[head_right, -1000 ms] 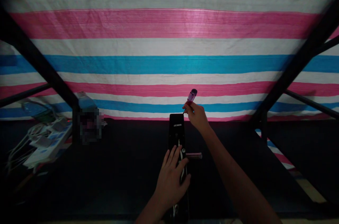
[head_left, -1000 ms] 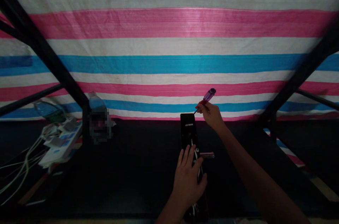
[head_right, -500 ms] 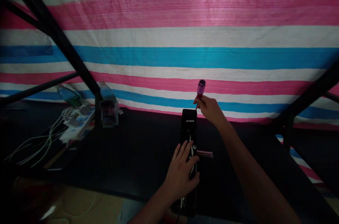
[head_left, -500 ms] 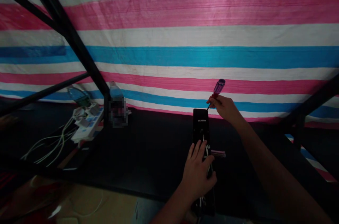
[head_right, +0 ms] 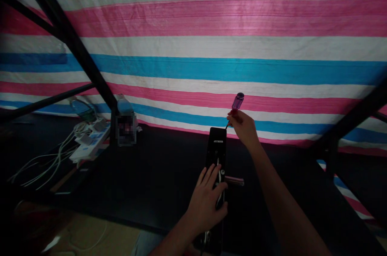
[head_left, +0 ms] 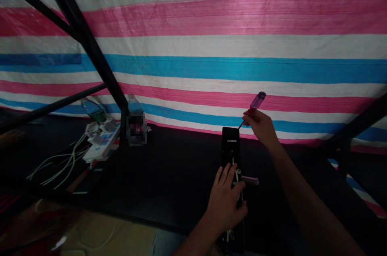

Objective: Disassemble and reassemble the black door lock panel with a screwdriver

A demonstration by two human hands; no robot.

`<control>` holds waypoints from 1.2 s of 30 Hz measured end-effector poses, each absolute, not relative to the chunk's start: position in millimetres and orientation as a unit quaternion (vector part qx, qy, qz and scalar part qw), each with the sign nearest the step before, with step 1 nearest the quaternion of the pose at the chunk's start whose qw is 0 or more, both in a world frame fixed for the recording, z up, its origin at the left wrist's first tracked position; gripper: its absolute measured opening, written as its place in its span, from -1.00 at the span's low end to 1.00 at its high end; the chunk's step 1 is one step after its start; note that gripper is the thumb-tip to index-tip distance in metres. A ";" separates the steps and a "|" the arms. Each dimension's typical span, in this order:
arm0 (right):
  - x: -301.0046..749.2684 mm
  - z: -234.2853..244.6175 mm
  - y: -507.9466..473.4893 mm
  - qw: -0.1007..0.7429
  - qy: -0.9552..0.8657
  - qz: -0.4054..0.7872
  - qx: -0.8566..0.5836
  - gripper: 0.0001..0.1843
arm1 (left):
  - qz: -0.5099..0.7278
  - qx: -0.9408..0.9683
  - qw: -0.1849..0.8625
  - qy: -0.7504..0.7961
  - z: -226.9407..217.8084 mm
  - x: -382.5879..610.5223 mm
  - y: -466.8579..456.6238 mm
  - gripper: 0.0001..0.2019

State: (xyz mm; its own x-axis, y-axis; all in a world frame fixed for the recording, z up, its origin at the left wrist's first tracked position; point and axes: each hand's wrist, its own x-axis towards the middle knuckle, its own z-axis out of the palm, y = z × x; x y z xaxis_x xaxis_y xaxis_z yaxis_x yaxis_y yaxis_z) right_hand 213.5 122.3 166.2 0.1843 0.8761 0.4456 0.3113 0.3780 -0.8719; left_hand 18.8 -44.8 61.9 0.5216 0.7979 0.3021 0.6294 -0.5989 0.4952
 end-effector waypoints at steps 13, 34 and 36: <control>206.1 165.3 113.0 0.547 -0.630 0.216 -0.508 -0.64 | 0.261 0.857 0.161 0.414 60.8 16.9 -44.2 -0.67; 197.8 160.5 112.8 0.663 -0.528 0.230 -0.478 -0.64 | 0.273 0.854 0.164 0.411 56.1 16.1 -43.4 -0.66; 197.4 160.9 112.1 0.666 -0.522 0.223 -0.485 -0.68 | 0.271 0.855 0.168 0.408 57.4 15.5 -43.5 -0.66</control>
State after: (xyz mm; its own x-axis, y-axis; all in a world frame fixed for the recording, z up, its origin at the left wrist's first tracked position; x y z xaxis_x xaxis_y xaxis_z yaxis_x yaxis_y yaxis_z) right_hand 197.4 112.1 160.9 0.3564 0.8022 0.4790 0.2094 0.4311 -0.8777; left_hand 15.5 -43.5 57.4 0.5193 0.7895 0.3271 0.6077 -0.6102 0.5082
